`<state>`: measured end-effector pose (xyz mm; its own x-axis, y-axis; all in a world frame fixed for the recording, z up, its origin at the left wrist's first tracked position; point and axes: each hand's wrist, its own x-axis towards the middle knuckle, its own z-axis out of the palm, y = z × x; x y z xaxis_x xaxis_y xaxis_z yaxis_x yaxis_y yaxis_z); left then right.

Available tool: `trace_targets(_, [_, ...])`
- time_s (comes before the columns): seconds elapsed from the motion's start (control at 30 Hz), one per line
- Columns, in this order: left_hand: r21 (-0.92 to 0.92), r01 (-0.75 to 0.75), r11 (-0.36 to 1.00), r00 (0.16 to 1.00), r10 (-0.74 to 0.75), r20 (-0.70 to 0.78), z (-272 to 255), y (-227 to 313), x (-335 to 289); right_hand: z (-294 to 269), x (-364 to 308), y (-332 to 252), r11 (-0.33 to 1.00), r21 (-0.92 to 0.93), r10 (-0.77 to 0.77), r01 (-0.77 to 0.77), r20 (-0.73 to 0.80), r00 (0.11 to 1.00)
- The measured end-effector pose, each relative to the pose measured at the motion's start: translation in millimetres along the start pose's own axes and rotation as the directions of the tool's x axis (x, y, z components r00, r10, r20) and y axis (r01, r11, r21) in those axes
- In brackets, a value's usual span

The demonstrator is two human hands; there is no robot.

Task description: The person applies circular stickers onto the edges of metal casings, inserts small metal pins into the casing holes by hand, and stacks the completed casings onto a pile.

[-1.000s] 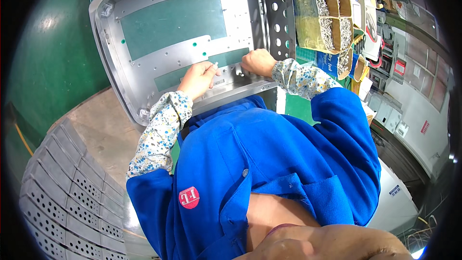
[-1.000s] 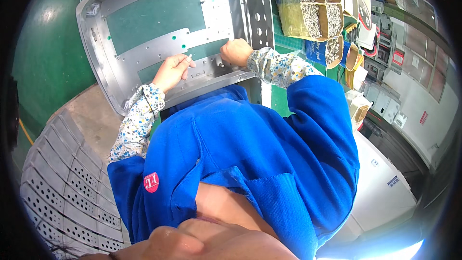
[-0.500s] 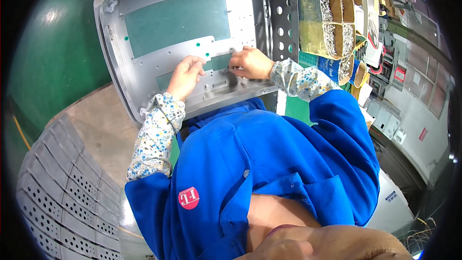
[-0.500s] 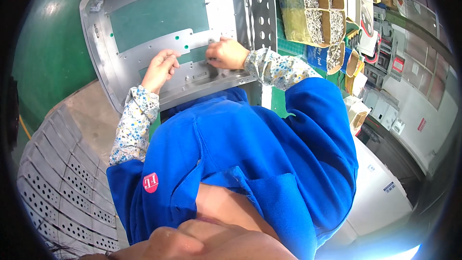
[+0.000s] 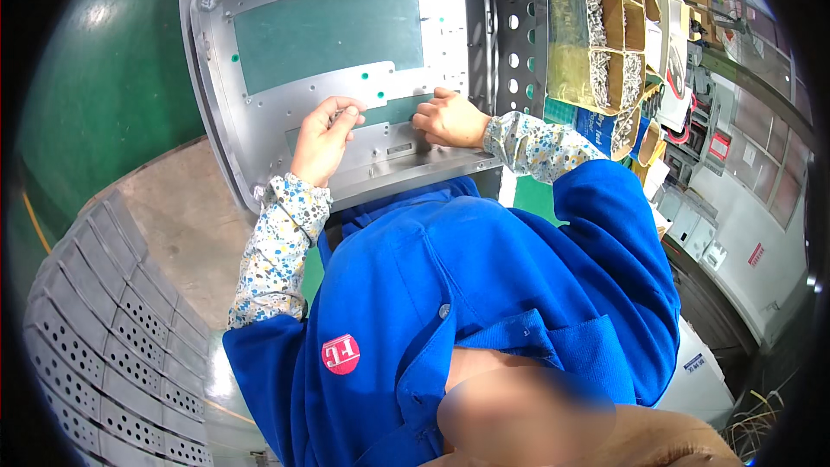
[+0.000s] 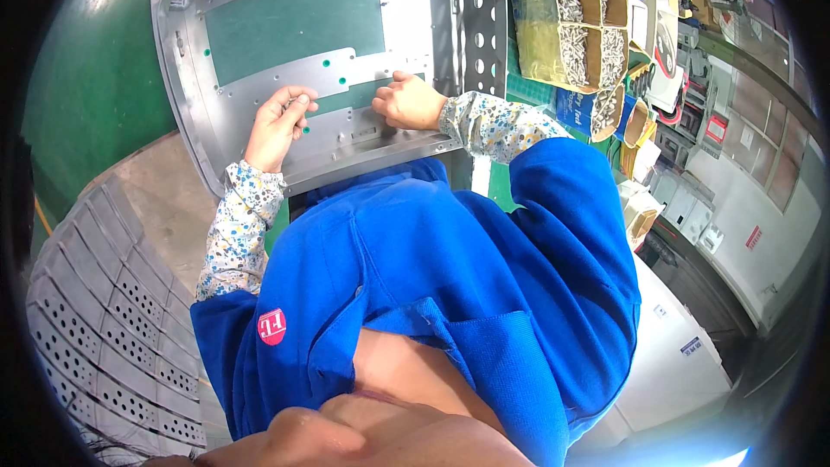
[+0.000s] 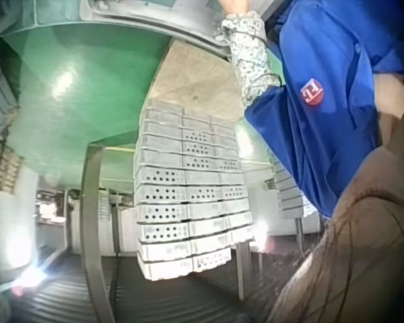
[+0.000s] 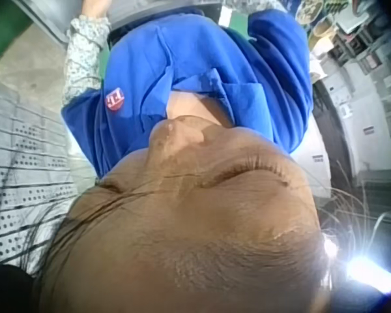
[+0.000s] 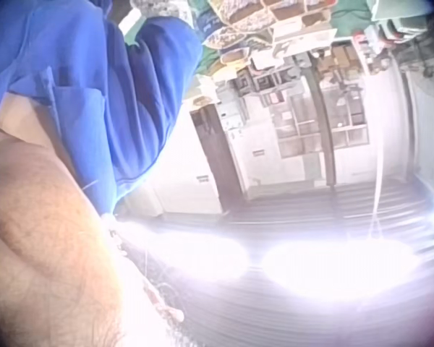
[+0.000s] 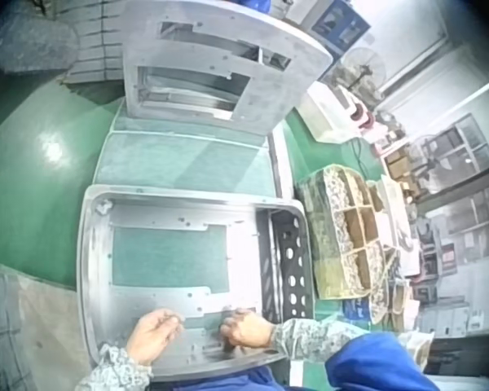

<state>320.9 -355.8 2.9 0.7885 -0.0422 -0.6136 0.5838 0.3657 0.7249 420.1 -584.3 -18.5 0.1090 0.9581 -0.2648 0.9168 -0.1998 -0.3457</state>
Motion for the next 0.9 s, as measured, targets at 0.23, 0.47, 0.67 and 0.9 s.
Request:
trace_targets(0.23, [0.075,-0.045,0.996,0.998,0.047,-0.031,-3,1,-3,6,3,-2,0.997,-0.058,-0.043,0.047,0.069,0.997])
trace_targets(0.47, [0.209,0.117,0.971,0.989,-0.134,0.069,-13,5,-9,-54,56,-31,0.610,0.787,0.333,-0.094,-0.147,0.931])
trace_targets(0.67, [0.262,-0.029,0.965,1.000,0.026,0.015,-20,24,-27,-45,87,-41,0.204,0.976,0.461,-0.078,-0.025,0.887])
trace_targets(0.9, [-0.369,-0.038,0.929,0.967,-0.059,-0.249,-38,26,-41,10,97,-46,0.979,0.172,-0.086,0.113,-0.154,0.984])
